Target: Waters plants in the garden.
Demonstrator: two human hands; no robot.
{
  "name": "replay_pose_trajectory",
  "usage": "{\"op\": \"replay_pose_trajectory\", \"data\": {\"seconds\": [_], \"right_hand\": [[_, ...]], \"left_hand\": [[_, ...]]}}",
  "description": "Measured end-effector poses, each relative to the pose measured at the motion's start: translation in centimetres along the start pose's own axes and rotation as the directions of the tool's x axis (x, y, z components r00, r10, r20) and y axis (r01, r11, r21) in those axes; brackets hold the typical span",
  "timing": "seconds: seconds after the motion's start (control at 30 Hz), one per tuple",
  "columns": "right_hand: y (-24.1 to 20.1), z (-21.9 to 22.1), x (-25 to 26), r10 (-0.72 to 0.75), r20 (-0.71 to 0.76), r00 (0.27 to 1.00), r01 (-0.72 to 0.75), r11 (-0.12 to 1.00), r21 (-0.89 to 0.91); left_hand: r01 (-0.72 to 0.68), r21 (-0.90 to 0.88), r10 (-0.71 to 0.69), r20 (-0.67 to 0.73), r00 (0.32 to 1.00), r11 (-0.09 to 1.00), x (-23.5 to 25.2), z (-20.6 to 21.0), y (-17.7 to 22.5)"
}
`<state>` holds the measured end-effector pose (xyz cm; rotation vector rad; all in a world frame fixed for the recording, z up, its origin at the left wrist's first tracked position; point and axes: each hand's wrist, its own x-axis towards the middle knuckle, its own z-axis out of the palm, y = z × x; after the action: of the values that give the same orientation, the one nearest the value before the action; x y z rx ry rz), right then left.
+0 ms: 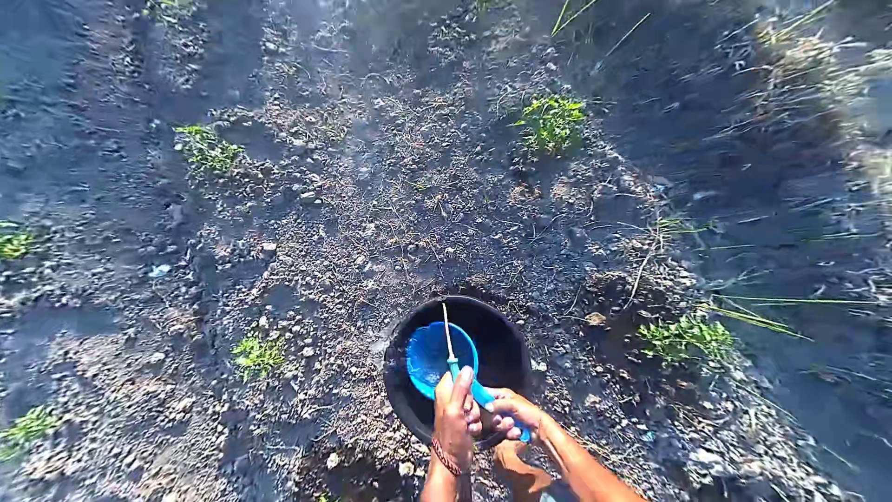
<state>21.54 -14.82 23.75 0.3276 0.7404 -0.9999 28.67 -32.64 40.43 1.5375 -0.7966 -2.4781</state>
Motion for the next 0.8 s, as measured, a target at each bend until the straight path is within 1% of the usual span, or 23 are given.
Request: {"op": "replay_pose_trajectory", "data": {"seconds": [0.1, 0.17, 0.27, 0.33, 0.37, 0.4, 0.47, 0.53, 0.63, 0.7, 0.8], "right_hand": [[-3.1, 1.9, -1.1, -0.145, 0.141, 0.979, 0.136, 0.988, 0.072], [-6.2, 2.8, -2.0, -0.225, 0.196, 0.954, 0.211, 0.973, 0.091], [-11.3, 3.8, -3.7, -0.330, 0.173, 0.928, 0.313, 0.943, 0.115], [-14.3, 1.6, -3.8, -0.424, 0.204, 0.883, 0.398, 0.904, 0.156], [-16.0, 0.6, -3.8, -0.459, 0.172, 0.872, 0.432, 0.886, 0.170], [-18.0, -0.5, -3.9, -0.481, 0.107, 0.870, 0.460, 0.871, 0.173], [-22.0, -2.3, -3.7, -0.504, -0.071, 0.861, 0.507, 0.838, 0.202], [-26.6, -4.4, -2.9, -0.491, -0.257, 0.832, 0.547, 0.803, 0.235], [-34.3, -8.3, -0.6, -0.417, -0.517, 0.747, 0.622, 0.713, 0.324], [-39.0, -11.3, 0.6, -0.373, -0.618, 0.692, 0.668, 0.656, 0.351], [-44.8, -15.2, 1.7, -0.313, -0.711, 0.630, 0.709, 0.606, 0.361]], "left_hand": [[-0.021, 0.026, 0.022, -0.037, 0.999, 0.999, 1.9, 0.3, 4.9], [-0.044, 0.039, 0.047, -0.094, 0.994, 0.998, 4.2, 0.4, 7.8], [-0.062, 0.052, 0.072, -0.213, 0.974, 0.997, 8.2, 0.1, 11.0], [-0.070, 0.062, 0.084, -0.281, 0.956, 0.996, 11.5, -0.6, 12.1], [-0.075, 0.068, 0.093, -0.311, 0.946, 0.995, 13.2, -1.1, 12.5], [-0.079, 0.079, 0.102, -0.339, 0.935, 0.994, 14.9, -1.6, 12.8], [-0.084, 0.100, 0.117, -0.390, 0.913, 0.991, 18.2, -2.4, 13.8], [-0.092, 0.120, 0.136, -0.432, 0.892, 0.988, 20.9, -2.4, 15.0], [-0.071, 0.183, 0.154, -0.486, 0.860, 0.980, 24.3, -1.2, 16.8], [-0.042, 0.228, 0.161, -0.537, 0.828, 0.973, 25.7, -0.8, 17.4], [-0.002, 0.259, 0.158, -0.580, 0.799, 0.966, 26.3, -1.6, 18.1]]}}
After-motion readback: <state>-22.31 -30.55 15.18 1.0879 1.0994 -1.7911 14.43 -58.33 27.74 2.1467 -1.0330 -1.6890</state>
